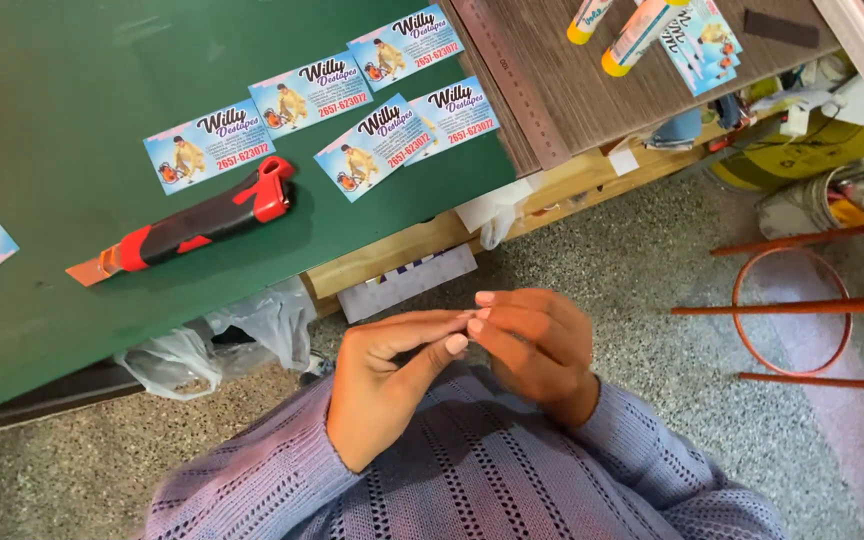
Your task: Cutting business cards from printed sheets using a utility knife and a metal ruler on a cutting mat
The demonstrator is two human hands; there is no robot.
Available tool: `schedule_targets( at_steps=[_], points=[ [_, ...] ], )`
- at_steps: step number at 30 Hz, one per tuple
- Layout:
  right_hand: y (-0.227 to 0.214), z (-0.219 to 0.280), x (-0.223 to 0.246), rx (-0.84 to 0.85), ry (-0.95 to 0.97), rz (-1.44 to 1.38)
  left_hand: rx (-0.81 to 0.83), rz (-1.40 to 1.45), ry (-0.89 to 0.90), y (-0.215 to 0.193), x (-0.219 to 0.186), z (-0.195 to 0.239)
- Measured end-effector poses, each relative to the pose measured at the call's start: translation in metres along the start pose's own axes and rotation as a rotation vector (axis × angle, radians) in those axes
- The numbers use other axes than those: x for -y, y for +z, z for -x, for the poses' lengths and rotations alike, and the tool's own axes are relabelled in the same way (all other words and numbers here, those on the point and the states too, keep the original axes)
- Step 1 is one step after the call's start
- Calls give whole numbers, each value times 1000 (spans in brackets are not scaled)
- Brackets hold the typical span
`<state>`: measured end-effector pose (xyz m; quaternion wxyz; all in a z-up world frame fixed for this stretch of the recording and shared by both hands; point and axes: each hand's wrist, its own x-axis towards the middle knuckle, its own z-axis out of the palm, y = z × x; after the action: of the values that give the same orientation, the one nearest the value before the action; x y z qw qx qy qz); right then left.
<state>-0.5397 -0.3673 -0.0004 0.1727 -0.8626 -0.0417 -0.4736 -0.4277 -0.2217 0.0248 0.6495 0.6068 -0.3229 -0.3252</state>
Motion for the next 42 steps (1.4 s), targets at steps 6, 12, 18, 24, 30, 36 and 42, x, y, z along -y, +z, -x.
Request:
schedule_targets(
  at_steps=[6,12,18,24,30,36,42],
  points=[
    [-30,-24,-97,-54,115,360,96,-112,30,8,-10,-1],
    [-44,-49,-161,1,98,556,256,-252,93,2,-13,1],
    [-45,-40,-179,-21,140,679,280,-342,123,-3,-9,-1],
    [-50,-38,-152,101,77,381,215,-385,216,-17,-7,3],
    [-30,-21,-148,461,-53,350,121,-438,286,-39,-16,17],
    [-35,-31,-122,309,-227,333,3,-606,426,-63,-30,45],
    [-33,-25,-112,13,-241,337,-5,-752,621,-96,-39,75]
  ],
)
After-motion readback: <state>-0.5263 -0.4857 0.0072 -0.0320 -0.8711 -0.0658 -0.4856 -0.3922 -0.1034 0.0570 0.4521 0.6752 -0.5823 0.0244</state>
